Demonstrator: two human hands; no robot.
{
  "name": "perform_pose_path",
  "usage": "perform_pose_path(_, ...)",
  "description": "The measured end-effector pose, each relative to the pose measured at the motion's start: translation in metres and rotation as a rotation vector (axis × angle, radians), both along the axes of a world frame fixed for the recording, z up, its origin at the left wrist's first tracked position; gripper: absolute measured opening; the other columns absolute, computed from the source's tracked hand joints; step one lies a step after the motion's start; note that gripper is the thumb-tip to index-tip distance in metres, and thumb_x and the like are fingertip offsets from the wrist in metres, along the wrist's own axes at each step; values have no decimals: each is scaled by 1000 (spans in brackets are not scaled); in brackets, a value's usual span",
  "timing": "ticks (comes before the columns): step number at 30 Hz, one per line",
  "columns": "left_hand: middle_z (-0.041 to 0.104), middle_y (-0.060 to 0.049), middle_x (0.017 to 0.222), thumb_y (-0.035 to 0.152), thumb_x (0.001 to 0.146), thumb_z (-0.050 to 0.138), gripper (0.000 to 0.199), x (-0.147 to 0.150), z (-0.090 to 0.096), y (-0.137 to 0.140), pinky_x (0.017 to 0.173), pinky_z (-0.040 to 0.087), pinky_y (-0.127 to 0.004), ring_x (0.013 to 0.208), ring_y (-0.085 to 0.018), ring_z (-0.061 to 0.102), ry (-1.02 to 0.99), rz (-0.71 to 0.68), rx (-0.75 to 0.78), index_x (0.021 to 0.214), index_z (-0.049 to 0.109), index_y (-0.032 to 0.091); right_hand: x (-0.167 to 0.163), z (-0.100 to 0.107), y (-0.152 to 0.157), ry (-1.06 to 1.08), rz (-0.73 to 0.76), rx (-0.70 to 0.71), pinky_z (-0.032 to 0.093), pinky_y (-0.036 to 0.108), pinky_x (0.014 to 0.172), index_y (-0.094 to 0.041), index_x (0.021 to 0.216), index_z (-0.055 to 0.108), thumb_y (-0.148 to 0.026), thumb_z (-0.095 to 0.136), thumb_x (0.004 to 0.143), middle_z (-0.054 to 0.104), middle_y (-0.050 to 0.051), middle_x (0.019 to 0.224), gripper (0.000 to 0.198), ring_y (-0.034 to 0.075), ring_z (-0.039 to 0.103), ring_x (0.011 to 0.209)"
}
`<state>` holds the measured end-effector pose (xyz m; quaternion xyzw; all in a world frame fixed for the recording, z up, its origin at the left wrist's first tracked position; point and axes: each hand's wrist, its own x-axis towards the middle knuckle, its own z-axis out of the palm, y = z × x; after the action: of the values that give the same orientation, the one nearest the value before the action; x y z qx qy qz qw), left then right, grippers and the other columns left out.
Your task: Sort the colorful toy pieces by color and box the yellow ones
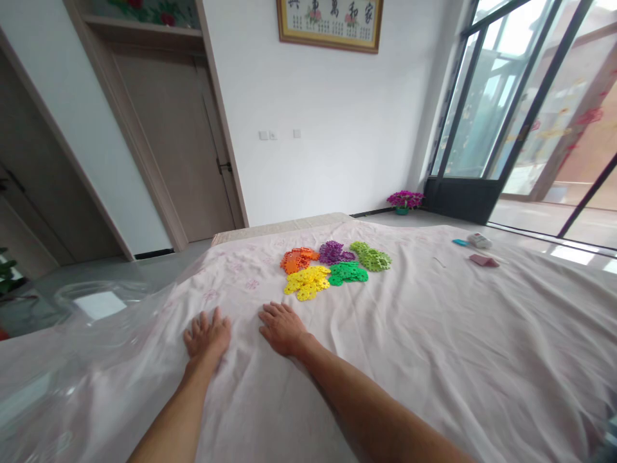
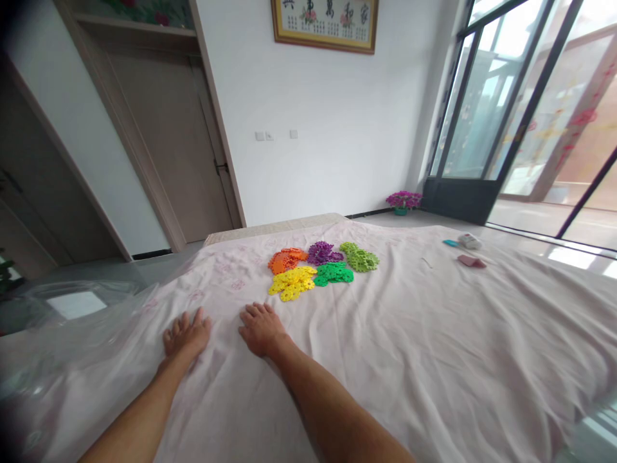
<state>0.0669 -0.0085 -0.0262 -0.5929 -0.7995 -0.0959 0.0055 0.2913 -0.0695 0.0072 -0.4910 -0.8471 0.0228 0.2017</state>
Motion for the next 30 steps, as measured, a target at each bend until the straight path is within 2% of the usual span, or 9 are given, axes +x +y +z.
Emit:
perform_pose_path(9, 36, -15, 156, 52, 95, 23, 64, -3, -2, -7, 114, 19, -55, 144, -35, 30, 39, -36, 52, 149, 42, 24, 5, -6, 3, 44, 29, 31, 32, 42, 111, -20, 124, 60, -37, 49, 96, 57, 9, 136, 34, 24, 47, 130)
perform_pose_path(12, 37, -15, 156, 53, 95, 21, 65, -5, -3, -8, 114, 20, -54, 144, -34, 30, 53, -52, 58, 149, 42, 24, 9, -4, 6, 60, 72, -7, 33, 43, 111, -21, 124, 61, -35, 52, 94, 58, 9, 136, 34, 24, 48, 129)
perform_pose_path(16, 39, -15, 154, 53, 94, 24, 64, -7, -5, -8, 114, 21, -53, 143, -34, 31, 59, -69, 71, 148, 44, 24, 38, 9, 7, 197, 181, -85, 46, 34, 100, -23, 124, 63, -25, 50, 93, 67, 5, 123, 33, 19, 60, 114)
perform_pose_path(19, 40, -15, 154, 52, 93, 29, 63, -8, -7, -8, 114, 20, -53, 143, -34, 31, 61, -68, 76, 147, 45, 24, 94, 26, 13, 369, 112, 76, 48, 31, 97, -27, 121, 65, -12, 44, 92, 69, 1, 117, 39, 16, 62, 108)
perform_pose_path(21, 40, -14, 154, 52, 93, 31, 62, -9, -9, -7, 114, 21, -53, 143, -34, 31, 69, -70, 83, 147, 45, 25, 147, 36, 23, 373, -68, 243, 46, 34, 100, -26, 121, 66, -8, 43, 90, 69, 3, 119, 42, 17, 60, 112)
perform_pose_path(23, 40, -14, 154, 51, 93, 31, 62, -9, -10, -7, 114, 21, -52, 143, -33, 31, 77, -67, 80, 148, 44, 25, 206, 43, 38, 279, -285, 318, 42, 35, 106, -25, 125, 65, -7, 40, 91, 65, 5, 127, 46, 19, 57, 118)
perform_pose_path(26, 40, -13, 154, 50, 93, 30, 61, -8, -9, -7, 114, 21, -51, 143, -33, 32, 88, -61, 66, 148, 44, 25, 288, 42, 63, 50, -612, 318, 36, 44, 111, -25, 133, 60, -13, 41, 92, 55, 6, 142, 47, 25, 47, 132)
perform_pose_path(27, 39, -13, 154, 50, 93, 30, 61, -7, -8, -8, 114, 21, -51, 142, -33, 33, 93, -59, 60, 148, 44, 25, 310, 38, 70, -42, -652, 297, 33, 47, 113, -27, 138, 56, -17, 43, 92, 49, 5, 149, 49, 28, 40, 138)
perform_pose_path(30, 39, -12, 155, 50, 94, 30, 60, -5, -5, -9, 114, 21, -50, 142, -33, 33, 107, -48, 38, 148, 44, 27, 354, 20, 87, -270, -622, 200, 26, 49, 117, -31, 145, 48, -29, 45, 95, 38, 3, 156, 50, 29, 28, 145)
